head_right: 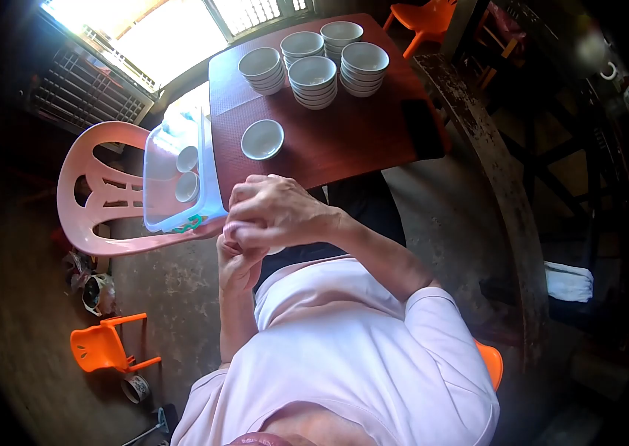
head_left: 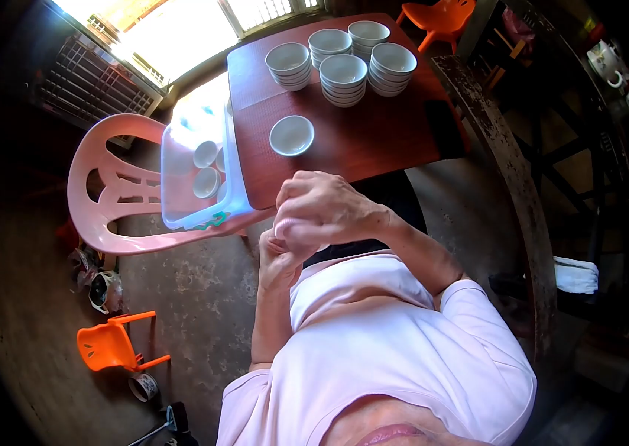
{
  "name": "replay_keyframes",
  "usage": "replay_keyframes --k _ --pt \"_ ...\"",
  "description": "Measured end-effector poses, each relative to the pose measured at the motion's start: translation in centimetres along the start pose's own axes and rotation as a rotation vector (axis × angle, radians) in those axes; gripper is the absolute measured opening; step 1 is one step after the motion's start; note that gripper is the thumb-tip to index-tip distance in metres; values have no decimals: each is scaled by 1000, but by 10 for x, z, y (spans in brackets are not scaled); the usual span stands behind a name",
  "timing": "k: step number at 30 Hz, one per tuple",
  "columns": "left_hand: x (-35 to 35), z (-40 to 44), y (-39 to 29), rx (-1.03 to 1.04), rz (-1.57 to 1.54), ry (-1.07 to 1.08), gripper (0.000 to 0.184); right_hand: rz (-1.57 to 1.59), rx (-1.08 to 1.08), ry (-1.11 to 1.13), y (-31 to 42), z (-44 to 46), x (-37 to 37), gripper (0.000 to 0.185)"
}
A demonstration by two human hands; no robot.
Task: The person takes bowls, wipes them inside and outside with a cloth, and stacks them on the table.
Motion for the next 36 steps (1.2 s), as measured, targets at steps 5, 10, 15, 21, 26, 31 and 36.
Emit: replay_keyframes --k 5,10,15,21,26,31,36 --pt "-2 -6 6 111 381 -36 17 1539 387 -355 -71 -17 38 29" --pt "-9 3 11 -151 433 64 23 988 541 -171 -55 -13 8 32" --pt "-10 8 10 -138 -173 -45 29 741 251 -87 -51 -5 12 32" --pt "-17 5 17 -90 -1 18 36 1076 537 -309 -73 -21 26 32" --pt "-14 3 14 -126 -260 10 49 139 242 105 -17 1 6 37" --pt "-31 2 20 -23 -591 -219 54 917 366 -699 -40 -37 31 40" --pt "-14 3 14 -113 -221 -12 38 658 648 -25 -27 -17 0 35"
Point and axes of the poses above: each hand's wrist, its own z-axis towards the middle knuckle, its own x-axis out of the palm, y = z × x, the point moved 6 cm from there along z, towards the middle knuckle, and after that the axes turned 5 degrees about x, right-handed, at the moved point
